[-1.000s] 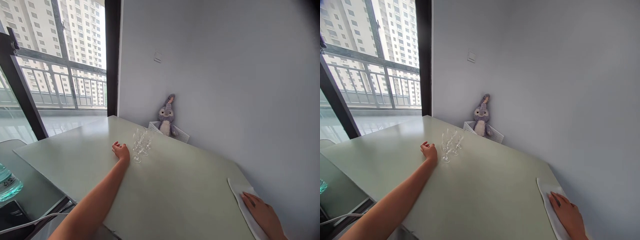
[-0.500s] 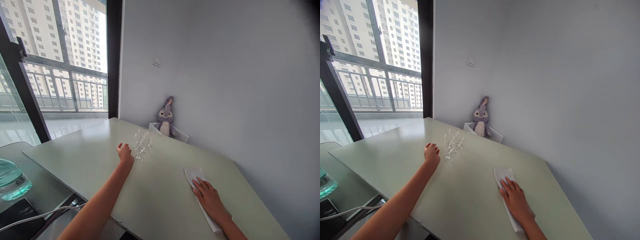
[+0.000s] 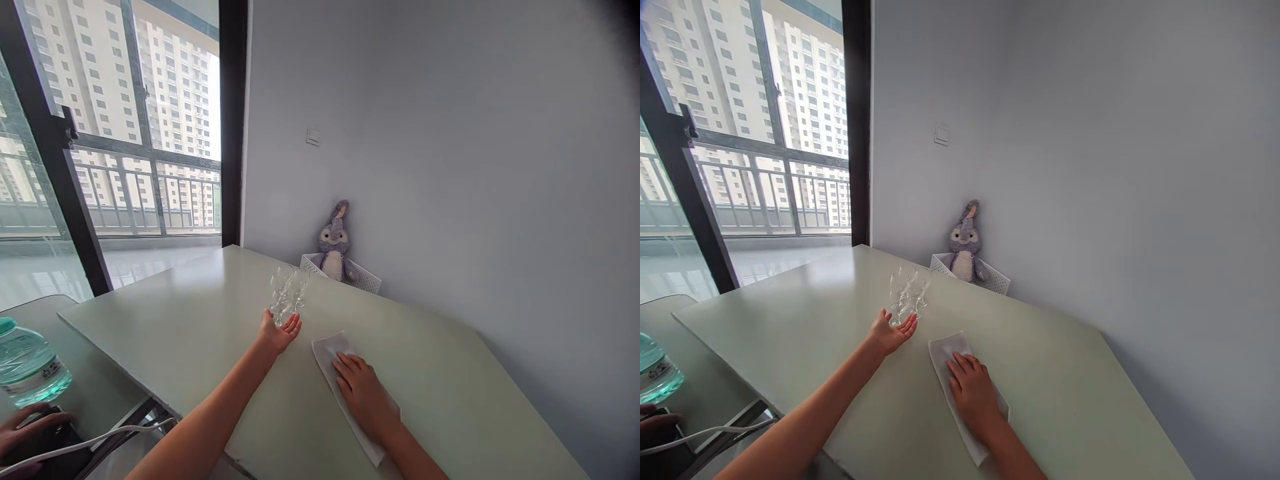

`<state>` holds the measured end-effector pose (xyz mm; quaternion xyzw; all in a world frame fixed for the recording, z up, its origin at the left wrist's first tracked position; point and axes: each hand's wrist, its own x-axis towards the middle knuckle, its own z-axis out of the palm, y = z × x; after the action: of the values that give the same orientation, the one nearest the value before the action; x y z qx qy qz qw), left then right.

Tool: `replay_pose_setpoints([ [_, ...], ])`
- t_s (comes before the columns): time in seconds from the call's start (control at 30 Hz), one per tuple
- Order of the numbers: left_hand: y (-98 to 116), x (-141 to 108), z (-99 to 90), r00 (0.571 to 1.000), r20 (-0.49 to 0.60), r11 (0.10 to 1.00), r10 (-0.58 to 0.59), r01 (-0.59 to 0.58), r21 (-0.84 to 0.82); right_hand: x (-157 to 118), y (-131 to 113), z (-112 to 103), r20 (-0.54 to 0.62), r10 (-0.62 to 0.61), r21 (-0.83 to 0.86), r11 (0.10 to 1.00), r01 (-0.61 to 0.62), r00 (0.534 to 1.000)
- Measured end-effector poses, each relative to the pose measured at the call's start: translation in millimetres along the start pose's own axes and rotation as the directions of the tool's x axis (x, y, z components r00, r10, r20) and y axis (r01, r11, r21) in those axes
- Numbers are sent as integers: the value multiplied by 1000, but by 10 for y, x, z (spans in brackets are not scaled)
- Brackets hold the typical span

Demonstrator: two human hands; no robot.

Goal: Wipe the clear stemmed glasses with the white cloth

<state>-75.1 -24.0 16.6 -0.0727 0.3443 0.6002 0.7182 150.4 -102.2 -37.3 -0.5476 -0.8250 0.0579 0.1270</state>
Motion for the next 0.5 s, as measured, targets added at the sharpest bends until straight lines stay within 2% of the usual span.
replay_pose_setpoints([
  [0.23,26,191,35,999,29,997,19,-17,-80,-119,-47,-106,53,-71,58,996,67,996],
  [0.5,44,191,123,995,74,990,73,-63,-125,-115,-112,10,-87,-102,138,984,114,991],
])
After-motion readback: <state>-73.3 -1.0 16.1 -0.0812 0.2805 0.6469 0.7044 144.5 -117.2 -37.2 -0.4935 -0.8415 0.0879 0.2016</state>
